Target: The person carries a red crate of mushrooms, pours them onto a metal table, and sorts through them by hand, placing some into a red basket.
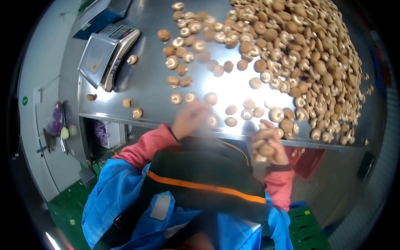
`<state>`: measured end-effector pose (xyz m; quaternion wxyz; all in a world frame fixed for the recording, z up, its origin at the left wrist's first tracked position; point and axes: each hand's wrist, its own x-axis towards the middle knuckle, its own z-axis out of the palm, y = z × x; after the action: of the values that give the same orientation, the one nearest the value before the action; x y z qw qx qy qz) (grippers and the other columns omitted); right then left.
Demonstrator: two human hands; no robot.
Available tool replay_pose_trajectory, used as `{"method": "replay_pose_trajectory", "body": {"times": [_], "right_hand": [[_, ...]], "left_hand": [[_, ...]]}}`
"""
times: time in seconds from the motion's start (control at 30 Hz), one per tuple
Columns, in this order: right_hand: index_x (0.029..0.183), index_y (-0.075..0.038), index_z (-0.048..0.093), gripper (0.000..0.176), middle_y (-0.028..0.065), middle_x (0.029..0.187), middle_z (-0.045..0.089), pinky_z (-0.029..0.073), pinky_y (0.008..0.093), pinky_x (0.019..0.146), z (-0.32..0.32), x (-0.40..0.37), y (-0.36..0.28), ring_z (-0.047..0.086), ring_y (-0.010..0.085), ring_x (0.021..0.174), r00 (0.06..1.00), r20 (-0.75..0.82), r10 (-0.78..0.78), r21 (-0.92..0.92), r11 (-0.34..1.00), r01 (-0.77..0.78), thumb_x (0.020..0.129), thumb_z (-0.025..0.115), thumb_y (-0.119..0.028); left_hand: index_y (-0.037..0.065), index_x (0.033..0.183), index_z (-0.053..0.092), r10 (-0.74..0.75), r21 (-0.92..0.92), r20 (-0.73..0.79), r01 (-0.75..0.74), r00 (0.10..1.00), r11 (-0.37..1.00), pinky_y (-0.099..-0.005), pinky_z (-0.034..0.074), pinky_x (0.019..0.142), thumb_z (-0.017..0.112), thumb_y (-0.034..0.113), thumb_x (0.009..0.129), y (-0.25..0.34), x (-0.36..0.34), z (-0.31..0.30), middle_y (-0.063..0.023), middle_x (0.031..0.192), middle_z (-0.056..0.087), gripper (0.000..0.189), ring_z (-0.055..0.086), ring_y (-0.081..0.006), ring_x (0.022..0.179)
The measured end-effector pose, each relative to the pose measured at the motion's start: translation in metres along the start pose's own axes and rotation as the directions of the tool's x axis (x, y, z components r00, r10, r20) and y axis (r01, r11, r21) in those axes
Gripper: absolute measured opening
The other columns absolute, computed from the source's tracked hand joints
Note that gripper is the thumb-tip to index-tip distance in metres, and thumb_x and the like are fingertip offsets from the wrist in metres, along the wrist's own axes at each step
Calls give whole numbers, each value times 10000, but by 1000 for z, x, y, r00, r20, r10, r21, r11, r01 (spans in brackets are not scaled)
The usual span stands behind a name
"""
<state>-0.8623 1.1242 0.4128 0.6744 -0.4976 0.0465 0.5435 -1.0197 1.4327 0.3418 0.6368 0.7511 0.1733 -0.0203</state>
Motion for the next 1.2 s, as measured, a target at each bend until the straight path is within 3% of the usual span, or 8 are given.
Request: {"method": "replay_pose_trajectory", "body": {"times": [0.27, 0.37, 0.43, 0.53, 0.63, 0.87, 1.07, 1.2], "right_hand": [[1456, -17, 448, 726, 116, 1219, 619, 451, 341, 1029, -189, -141, -16, 612, 255, 1126, 744, -653, -139, -275, 960, -63, 981, 543, -557], [1514, -98, 411, 661, 227, 1384, 578, 489, 438, 970, -230, -143, -10, 607, 393, 1218, 426, -769, -476, -573, 218, -790, 1024, 479, -537], [1454, -94, 489, 569, 230, 1248, 642, 516, 435, 896, -186, -116, -26, 657, 379, 1111, 465, -644, -607, -624, 65, -779, 1014, 541, -451], [1252, -54, 651, 405, 172, 933, 709, 529, 401, 762, -112, -68, -39, 685, 327, 830, 551, -564, -615, -822, 352, -448, 958, 672, -332], [1377, -128, 564, 583, 171, 1056, 657, 531, 455, 765, -81, -16, -24, 658, 363, 913, 605, -85, -792, -868, -239, -435, 891, 729, -406], [1529, -96, 350, 827, 265, 1133, 608, 570, 480, 710, -38, 65, -13, 685, 425, 912, 721, -428, -544, -876, 53, -479, 906, 647, -552], [1453, -136, 434, 700, 272, 1127, 569, 572, 472, 690, 7, 107, 16, 686, 424, 865, 701, -233, -674, -972, 138, -190, 856, 751, -318], [1339, -195, 572, 623, 191, 1047, 579, 500, 420, 710, 13, 97, -8, 632, 339, 863, 663, -24, -748, -896, -277, -346, 788, 794, -382]], "left_hand": [[115, 1236, 655, 255, 649, -59, -157, 965, 744, -450, 459, 982, 769, 172, 802, 1, 45, -26, -106, 1100, 663, 452, 623, -328, 1003], [142, 1273, 642, -14, 740, -8, 15, 1000, 672, -438, 472, 957, 799, 209, 776, 14, 61, -24, -102, 1112, 661, 526, 631, -306, 1014], [150, 1278, 643, 3, 628, -25, 14, 1000, 778, -435, 476, 936, 802, 213, 769, 0, 65, -23, -99, 1090, 655, 538, 634, -298, 996], [141, 1275, 641, 51, 585, -115, 27, 992, 810, -429, 480, 915, 784, 192, 781, -3, 60, -24, -118, 1137, 626, 517, 612, -310, 1050], [133, 1298, 606, 212, 813, -146, -5, 966, 582, -506, 417, 1034, 766, 256, 768, 11, 42, -40, -178, 1327, 551, 567, 513, -391, 1237], [233, 1439, 516, 155, 764, 334, -363, 930, 534, -640, 255, 1154, 825, 457, 733, 22, 24, 30, -159, 1577, 353, 803, 328, -406, 1447], [215, 1424, 531, 65, 889, 139, -153, 988, 432, -638, 239, 1155, 787, 450, 776, 4, 34, 5, -147, 1524, 425, 735, 358, -380, 1430], [156, 1378, 555, 184, 913, -135, 51, 973, 404, -611, 276, 1125, 789, 332, 789, -16, 35, -38, -143, 1420, 505, 658, 415, -378, 1373]]}}
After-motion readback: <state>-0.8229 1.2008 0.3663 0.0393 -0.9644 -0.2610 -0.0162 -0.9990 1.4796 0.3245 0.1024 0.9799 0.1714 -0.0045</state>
